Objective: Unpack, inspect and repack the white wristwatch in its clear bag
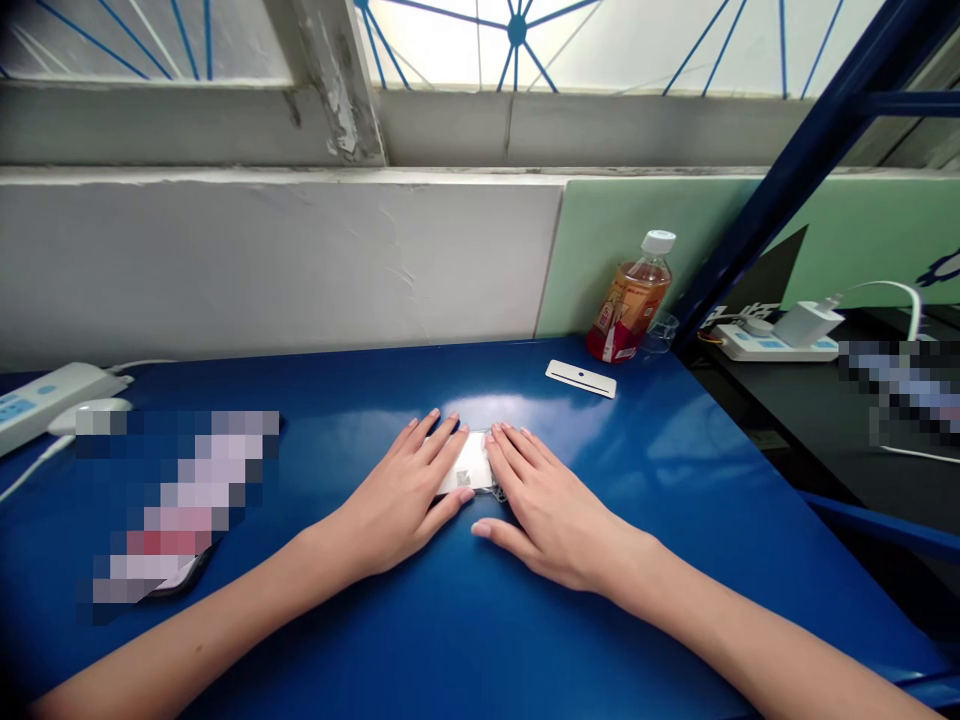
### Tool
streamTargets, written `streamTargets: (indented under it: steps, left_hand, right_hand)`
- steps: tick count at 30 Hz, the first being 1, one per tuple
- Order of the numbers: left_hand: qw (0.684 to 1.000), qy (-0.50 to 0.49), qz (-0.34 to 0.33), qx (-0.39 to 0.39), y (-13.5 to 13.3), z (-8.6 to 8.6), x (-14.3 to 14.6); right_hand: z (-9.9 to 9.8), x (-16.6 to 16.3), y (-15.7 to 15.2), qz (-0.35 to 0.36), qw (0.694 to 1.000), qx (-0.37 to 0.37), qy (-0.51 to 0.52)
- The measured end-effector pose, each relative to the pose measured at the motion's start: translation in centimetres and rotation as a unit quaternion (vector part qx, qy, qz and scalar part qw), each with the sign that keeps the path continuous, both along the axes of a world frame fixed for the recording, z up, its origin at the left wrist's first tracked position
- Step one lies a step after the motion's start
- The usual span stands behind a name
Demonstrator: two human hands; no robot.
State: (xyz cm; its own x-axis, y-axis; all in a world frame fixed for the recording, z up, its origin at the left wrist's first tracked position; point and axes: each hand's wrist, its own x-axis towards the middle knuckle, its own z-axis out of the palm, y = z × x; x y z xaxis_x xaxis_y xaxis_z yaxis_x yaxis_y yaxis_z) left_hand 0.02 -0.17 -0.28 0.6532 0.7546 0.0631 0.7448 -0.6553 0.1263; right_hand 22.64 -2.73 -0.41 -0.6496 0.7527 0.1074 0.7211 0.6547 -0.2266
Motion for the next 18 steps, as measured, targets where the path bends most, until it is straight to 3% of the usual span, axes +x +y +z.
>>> streamTargets:
  steps: [14,18]
  left_hand:
    - [1.0,-0.023,0.0,-0.006,-0.04,0.1,0.06]
    - [0.999,-0.031,-0.002,-0.011,0.03,0.07,0.04]
  right_hand:
    - [0.87,0.39,-0.41,-0.001,0.995,-0.097,0.025]
    - [0.39,-0.03,-0.48,-0.005,0.996,-0.063,0.057]
